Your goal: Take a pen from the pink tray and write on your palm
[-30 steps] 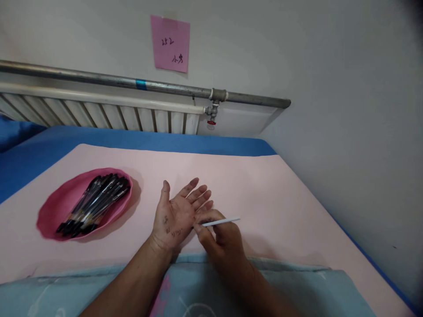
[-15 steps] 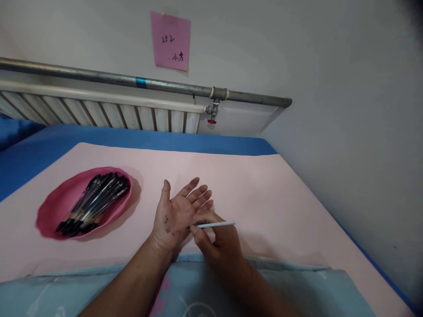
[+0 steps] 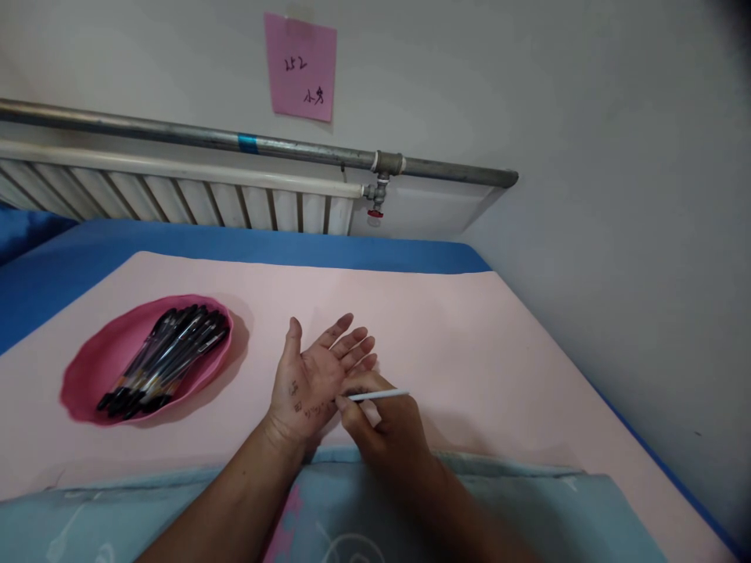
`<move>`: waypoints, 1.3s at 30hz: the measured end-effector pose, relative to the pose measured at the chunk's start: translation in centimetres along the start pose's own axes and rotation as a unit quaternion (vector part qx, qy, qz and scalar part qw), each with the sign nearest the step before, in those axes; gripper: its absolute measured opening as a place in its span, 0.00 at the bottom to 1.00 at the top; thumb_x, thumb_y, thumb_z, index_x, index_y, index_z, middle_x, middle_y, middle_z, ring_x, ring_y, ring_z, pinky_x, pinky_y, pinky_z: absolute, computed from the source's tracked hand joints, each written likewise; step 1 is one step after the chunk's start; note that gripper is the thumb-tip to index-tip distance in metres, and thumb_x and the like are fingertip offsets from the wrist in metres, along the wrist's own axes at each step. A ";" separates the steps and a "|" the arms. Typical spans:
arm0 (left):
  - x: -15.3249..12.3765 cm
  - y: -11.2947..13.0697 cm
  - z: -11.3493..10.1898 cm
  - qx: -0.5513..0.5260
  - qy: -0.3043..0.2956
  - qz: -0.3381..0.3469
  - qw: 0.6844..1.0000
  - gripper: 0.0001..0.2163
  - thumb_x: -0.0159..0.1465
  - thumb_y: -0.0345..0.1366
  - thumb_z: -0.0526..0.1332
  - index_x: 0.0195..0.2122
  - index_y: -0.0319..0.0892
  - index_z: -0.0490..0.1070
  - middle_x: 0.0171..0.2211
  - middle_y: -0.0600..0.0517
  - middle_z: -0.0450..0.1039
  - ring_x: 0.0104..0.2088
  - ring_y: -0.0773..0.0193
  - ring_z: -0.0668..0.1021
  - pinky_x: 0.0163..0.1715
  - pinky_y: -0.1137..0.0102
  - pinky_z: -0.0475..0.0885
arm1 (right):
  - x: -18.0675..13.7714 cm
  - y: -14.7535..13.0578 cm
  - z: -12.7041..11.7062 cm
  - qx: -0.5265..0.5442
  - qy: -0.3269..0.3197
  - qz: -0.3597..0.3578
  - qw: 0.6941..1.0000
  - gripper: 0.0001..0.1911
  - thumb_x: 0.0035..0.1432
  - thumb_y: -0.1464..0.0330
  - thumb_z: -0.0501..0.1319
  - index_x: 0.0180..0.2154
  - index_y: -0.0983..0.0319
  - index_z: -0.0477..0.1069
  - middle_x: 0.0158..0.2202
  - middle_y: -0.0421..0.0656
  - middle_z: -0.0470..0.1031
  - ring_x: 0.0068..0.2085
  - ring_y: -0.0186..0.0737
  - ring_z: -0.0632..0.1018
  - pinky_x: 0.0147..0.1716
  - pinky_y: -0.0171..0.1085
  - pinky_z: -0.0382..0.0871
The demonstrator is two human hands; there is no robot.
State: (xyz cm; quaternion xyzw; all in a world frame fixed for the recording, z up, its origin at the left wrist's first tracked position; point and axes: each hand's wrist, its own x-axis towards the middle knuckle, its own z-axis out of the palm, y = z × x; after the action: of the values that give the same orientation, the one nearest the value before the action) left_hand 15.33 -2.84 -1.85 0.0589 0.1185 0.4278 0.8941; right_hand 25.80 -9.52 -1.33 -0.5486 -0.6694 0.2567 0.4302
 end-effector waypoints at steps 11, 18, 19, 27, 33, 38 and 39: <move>0.0 0.0 -0.1 0.000 0.012 0.010 1.000 0.28 0.58 0.54 0.50 0.47 0.34 0.67 0.39 0.40 0.72 0.44 0.52 0.73 0.49 0.55 0.63 | -0.2 0.0 -0.3 -0.016 -0.015 0.002 1.000 0.04 0.48 0.73 0.54 0.25 0.62 0.66 0.25 0.40 0.70 0.29 0.34 0.70 0.30 0.32 0.61; 0.1 -0.1 -0.1 0.005 0.012 0.007 1.000 0.28 0.58 0.54 0.50 0.47 0.35 0.67 0.39 0.41 0.72 0.44 0.52 0.73 0.48 0.55 0.64 | 0.0 0.0 -0.1 0.004 -0.004 0.006 1.000 0.05 0.50 0.73 0.54 0.26 0.62 0.67 0.26 0.40 0.71 0.30 0.35 0.71 0.31 0.33 0.62; 0.1 -0.1 -0.2 0.005 0.010 0.008 1.000 0.28 0.58 0.54 0.50 0.48 0.35 0.67 0.40 0.41 0.72 0.44 0.52 0.73 0.49 0.55 0.64 | 0.0 0.0 0.0 -0.002 -0.002 0.006 1.000 0.05 0.50 0.73 0.54 0.26 0.62 0.67 0.26 0.40 0.71 0.30 0.35 0.71 0.31 0.33 0.62; 0.1 0.0 -0.3 -0.001 -0.002 0.001 1.000 0.28 0.58 0.54 0.50 0.48 0.34 0.66 0.40 0.41 0.71 0.45 0.52 0.72 0.50 0.55 0.62 | 0.0 -0.1 -0.1 0.008 -0.001 0.009 1.000 0.05 0.49 0.74 0.54 0.25 0.62 0.67 0.25 0.39 0.70 0.28 0.33 0.70 0.29 0.32 0.62; 0.1 -0.1 -0.2 0.000 0.010 0.008 1.000 0.28 0.58 0.54 0.50 0.48 0.35 0.67 0.39 0.40 0.72 0.44 0.52 0.73 0.49 0.55 0.63 | 0.0 0.0 -0.1 0.007 -0.001 0.007 1.000 0.05 0.49 0.74 0.54 0.25 0.62 0.67 0.25 0.40 0.71 0.29 0.34 0.71 0.30 0.32 0.62; 0.0 -0.1 -0.2 -0.001 0.006 0.007 1.000 0.28 0.58 0.54 0.50 0.48 0.34 0.67 0.39 0.41 0.72 0.44 0.52 0.73 0.49 0.55 0.63 | 0.0 0.0 -0.1 0.016 -0.001 0.008 1.000 0.06 0.50 0.74 0.54 0.25 0.62 0.67 0.25 0.39 0.71 0.28 0.33 0.71 0.29 0.31 0.62; 0.1 -0.1 -0.3 0.001 0.006 0.009 1.000 0.28 0.58 0.54 0.50 0.48 0.34 0.67 0.39 0.41 0.72 0.44 0.52 0.73 0.49 0.55 0.63 | 0.0 0.0 -0.1 0.014 -0.004 0.007 1.000 0.06 0.50 0.74 0.54 0.26 0.62 0.67 0.25 0.39 0.71 0.28 0.33 0.71 0.29 0.31 0.62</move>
State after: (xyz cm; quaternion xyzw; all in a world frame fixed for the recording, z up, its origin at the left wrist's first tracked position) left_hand 15.36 -2.84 -2.13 0.0583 0.1240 0.4356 0.8896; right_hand 25.90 -9.51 -1.29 -0.5462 -0.6639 0.2711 0.4329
